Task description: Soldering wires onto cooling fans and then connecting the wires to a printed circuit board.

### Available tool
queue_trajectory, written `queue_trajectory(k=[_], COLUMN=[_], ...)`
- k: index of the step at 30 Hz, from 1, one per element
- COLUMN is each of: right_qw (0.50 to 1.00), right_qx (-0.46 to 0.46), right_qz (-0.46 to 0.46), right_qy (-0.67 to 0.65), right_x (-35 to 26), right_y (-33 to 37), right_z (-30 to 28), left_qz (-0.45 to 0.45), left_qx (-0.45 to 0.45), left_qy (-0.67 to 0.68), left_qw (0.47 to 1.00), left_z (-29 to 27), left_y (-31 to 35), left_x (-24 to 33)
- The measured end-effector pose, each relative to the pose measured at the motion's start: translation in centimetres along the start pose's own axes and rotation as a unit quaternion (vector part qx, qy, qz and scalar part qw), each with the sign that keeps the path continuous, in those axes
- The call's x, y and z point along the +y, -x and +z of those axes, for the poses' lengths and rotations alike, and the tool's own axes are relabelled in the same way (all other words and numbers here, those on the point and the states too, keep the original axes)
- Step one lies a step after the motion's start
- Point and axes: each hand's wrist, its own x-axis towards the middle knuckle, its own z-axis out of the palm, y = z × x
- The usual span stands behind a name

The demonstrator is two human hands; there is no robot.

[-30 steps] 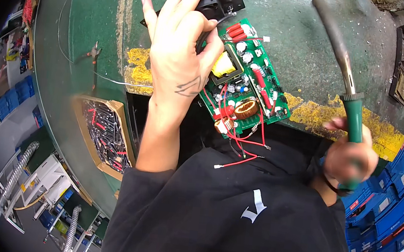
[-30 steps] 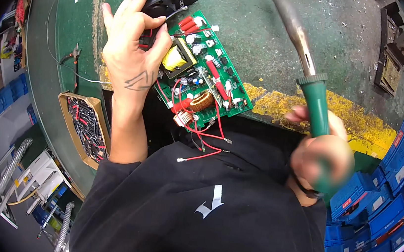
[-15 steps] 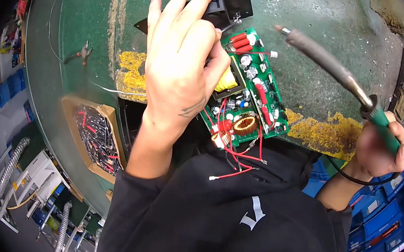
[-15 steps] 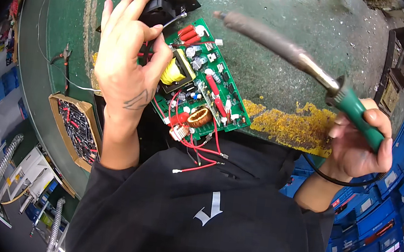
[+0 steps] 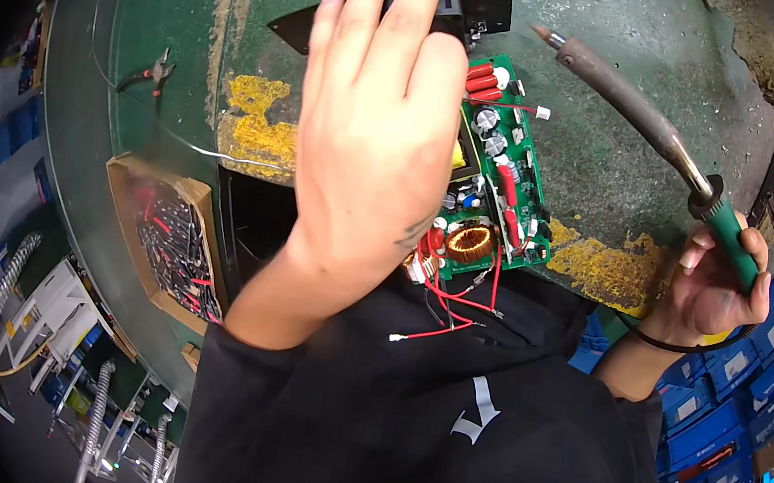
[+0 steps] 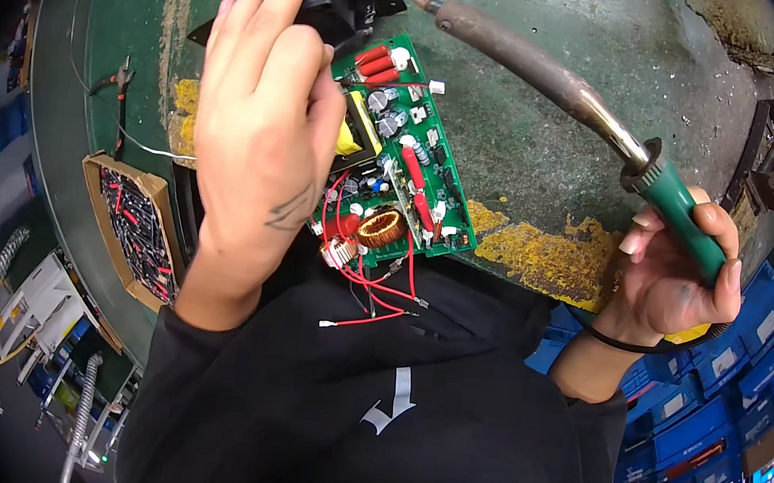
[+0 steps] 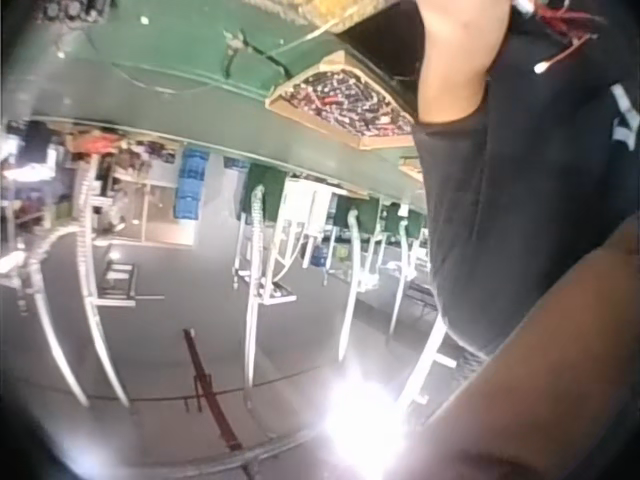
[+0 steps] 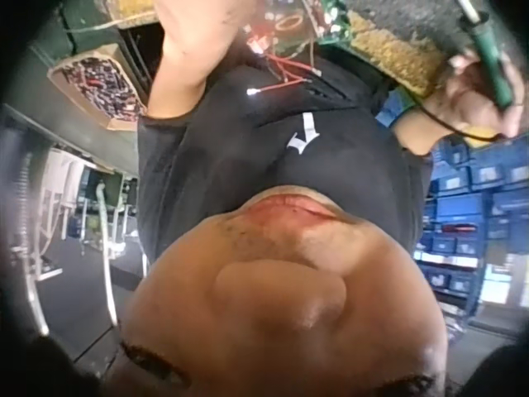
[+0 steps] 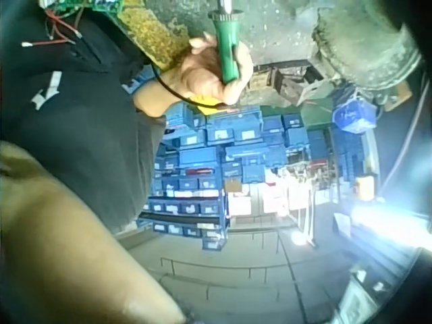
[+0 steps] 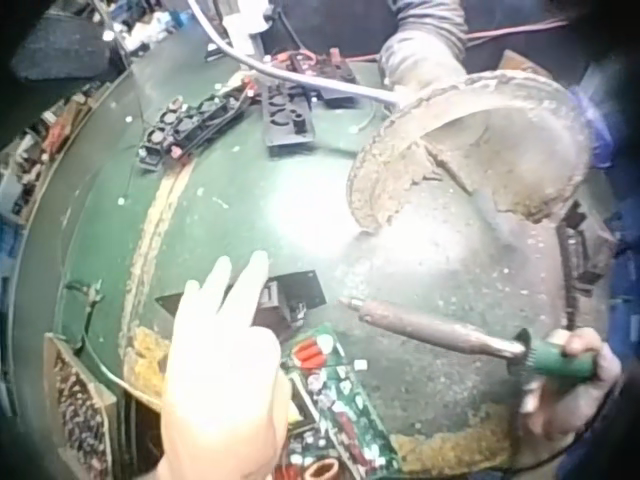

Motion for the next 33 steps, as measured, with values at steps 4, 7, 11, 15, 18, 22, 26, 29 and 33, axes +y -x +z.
queue_trajectory(k=[4, 7, 11, 15, 18, 22, 26, 29, 33], right_qw=[0.999, 0.999, 0.997, 0.997, 0.996, 0.997, 0.997, 0.997, 0.997], right_qx=[0.012, 0.013, -0.009, -0.015, -0.013, -0.004, -0.005, -0.002, 0.029], right_qz=[-0.023, -0.036, -0.046, -0.052, -0.048, -0.052, -0.049, -0.049, -0.055], right_qy=[-0.022, -0.036, -0.054, -0.06, -0.071, -0.06, -0.068, -0.061, -0.037], right_x=[0.1, 0.1, -0.1, -0.1, -0.1, -0.2, -0.1, -0.1, -0.1], right_y=[0.1, 0.2, 0.3, 0.4, 0.5, 0.6, 0.6, 0.7, 0.7], right_z=[-0.8, -1.2, -1.5, -1.5, -1.3, -1.4, -1.4, -1.4, -1.0], left_qz=[0.009, -0.046, -0.034, -0.045, -0.044, -0.061, -0.062, -0.062, -0.069], left_qx=[-0.011, 0.045, 0.046, 0.067, 0.065, 0.075, 0.055, 0.039, 0.034], left_qy=[-0.039, 0.035, 0.047, 0.069, 0.074, 0.11, 0.082, 0.078, 0.071], left_qw=[0.999, 0.997, 0.997, 0.994, 0.994, 0.989, 0.993, 0.994, 0.995], left_z=[-0.3, 1.2, 1.4, 1.8, 1.3, 1.5, 1.7, 2.0, 2.2], left_y=[-0.2, 0.5, 0.7, 1.5, 1.2, 1.1, 1.0, 0.9, 0.8], left_x=[0.7, 0.6, 0.6, -0.4, 0.6, 0.6, 0.5, 0.4, 0.3])
